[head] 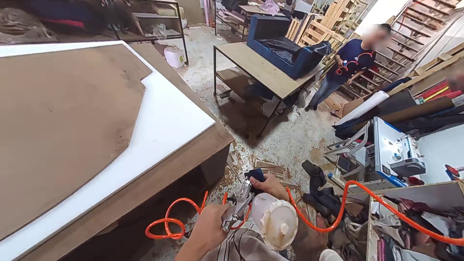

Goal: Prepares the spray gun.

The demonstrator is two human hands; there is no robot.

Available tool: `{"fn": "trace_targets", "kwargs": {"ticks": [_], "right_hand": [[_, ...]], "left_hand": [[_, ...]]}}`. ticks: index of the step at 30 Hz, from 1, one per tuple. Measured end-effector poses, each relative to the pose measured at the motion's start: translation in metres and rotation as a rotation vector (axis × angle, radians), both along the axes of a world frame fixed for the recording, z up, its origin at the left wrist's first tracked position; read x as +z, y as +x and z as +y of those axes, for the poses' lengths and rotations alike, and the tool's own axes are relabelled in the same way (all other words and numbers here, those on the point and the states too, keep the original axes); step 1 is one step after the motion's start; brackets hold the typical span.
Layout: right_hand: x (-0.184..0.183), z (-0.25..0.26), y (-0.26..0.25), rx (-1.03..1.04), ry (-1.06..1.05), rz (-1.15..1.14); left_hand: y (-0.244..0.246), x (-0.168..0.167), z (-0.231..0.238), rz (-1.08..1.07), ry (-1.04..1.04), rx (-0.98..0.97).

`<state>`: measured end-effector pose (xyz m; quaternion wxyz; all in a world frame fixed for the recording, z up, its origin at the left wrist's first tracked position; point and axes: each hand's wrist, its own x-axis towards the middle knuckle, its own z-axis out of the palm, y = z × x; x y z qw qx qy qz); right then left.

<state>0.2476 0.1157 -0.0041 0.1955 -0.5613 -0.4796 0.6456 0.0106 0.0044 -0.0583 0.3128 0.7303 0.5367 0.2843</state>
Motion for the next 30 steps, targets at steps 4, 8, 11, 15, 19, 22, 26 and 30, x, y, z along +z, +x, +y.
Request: {"fn": "trace_targets", "kwargs": {"ticks": [4,8,11,15,19,22,26,30], "right_hand": [[-0.008,0.001,0.002,0.053,-0.011,0.049],[0.000,-0.007,-0.001,0.094,-0.051,0.247],[0.000,-0.008,-0.003,0.118,-0.065,0.320],[-0.010,-0.003,-0.001,0.151,-0.093,0.357],[0.013,-0.012,-0.007,0.067,-0.094,0.250],[0.010,-0.013,-0.007,0.041,-0.059,0.227],[-0.003,-0.011,-0.003,0.031,-0.030,0.309],[0.007,-0.013,-0.004,0.043,-0.062,0.316]], "left_hand": [[-0.001,0.004,0.000,0.046,0.038,-0.018],[-0.001,0.008,0.000,0.051,0.057,-0.031],[-0.003,0.005,0.000,0.020,0.039,-0.037],[-0.005,0.002,0.000,-0.003,-0.001,-0.033],[-0.008,0.001,-0.003,-0.008,0.050,-0.054],[-0.011,-0.001,-0.004,-0.010,0.087,-0.057],[-0.010,-0.002,-0.003,-0.003,0.104,-0.070],[-0.009,0.000,-0.003,-0.009,0.119,-0.088]]}}
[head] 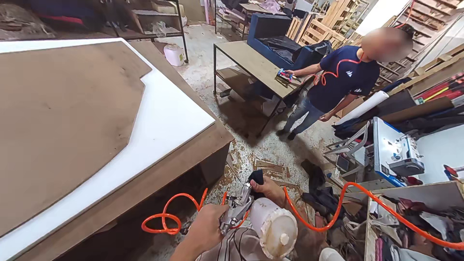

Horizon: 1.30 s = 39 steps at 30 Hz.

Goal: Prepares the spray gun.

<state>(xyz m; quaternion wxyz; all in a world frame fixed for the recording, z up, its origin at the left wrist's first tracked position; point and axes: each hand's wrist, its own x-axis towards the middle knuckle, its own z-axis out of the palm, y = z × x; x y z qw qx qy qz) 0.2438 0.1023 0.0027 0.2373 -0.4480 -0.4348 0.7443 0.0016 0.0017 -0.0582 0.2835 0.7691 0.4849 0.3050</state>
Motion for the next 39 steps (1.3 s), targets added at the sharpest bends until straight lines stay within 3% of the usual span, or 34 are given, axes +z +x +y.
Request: {"fn": "trace_targets", "kwargs": {"ticks": [14,39], "right_hand": [[-0.004,0.003,0.001,0.034,0.099,-0.009],[-0.005,-0.003,0.005,0.060,0.028,0.046]], "left_hand": [[-0.003,-0.003,0.001,0.001,-0.003,0.001],[-0.005,0.000,-0.004,0.019,-0.037,-0.039]]}}
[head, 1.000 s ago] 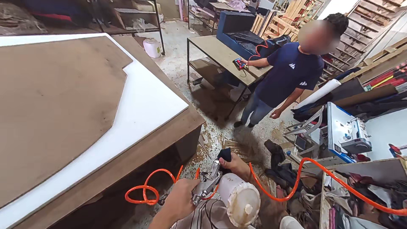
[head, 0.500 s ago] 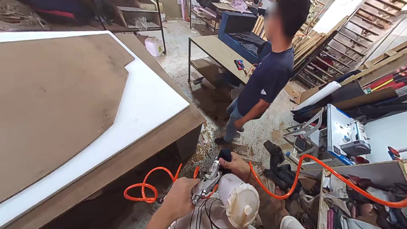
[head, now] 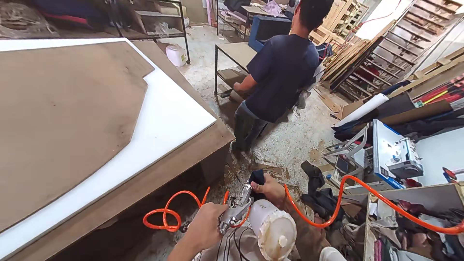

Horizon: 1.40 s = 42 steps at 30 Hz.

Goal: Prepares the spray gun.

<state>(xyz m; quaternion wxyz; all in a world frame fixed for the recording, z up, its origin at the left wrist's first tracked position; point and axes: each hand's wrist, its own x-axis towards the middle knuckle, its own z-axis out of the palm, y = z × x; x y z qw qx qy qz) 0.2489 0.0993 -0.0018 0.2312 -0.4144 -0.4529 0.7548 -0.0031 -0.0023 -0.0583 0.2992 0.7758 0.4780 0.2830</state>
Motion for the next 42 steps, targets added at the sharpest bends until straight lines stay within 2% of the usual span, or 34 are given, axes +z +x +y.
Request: {"fn": "trace_targets", "kwargs": {"ticks": [19,26,39,42], "right_hand": [[-0.007,-0.002,0.003,0.026,-0.016,0.135],[-0.002,-0.002,0.001,0.023,-0.032,0.079],[-0.008,0.000,0.002,-0.024,-0.022,0.161],[-0.006,0.000,0.002,-0.022,0.001,0.106]], "left_hand": [[0.000,-0.005,-0.001,-0.038,0.017,-0.012],[0.000,-0.007,-0.003,-0.052,0.013,0.006],[0.000,-0.010,-0.002,-0.054,0.044,-0.002],[-0.001,-0.011,-0.002,-0.057,0.033,-0.003]]}}
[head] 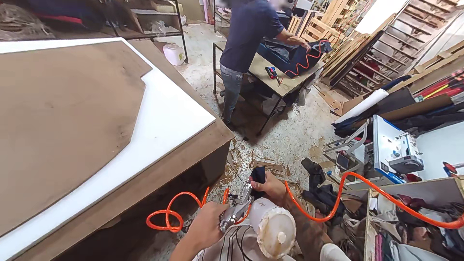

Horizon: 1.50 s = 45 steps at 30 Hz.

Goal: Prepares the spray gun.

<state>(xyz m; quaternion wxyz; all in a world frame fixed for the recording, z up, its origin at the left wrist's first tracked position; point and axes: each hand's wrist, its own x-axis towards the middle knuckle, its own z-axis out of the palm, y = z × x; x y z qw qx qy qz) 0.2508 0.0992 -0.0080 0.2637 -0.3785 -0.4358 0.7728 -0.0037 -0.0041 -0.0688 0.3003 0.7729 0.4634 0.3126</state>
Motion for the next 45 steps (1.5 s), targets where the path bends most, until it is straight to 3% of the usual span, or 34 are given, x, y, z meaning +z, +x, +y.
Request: {"fn": "trace_targets", "kwargs": {"ticks": [19,45], "right_hand": [[-0.0019,0.0019,-0.0011,0.009,-0.010,-0.118],[-0.0052,0.0065,-0.0052,0.024,0.144,-0.174]], "left_hand": [[-0.0004,-0.0005,0.0031,0.033,-0.035,-0.013],[-0.0013,0.0048,0.0070,-0.001,-0.062,0.024]]}}
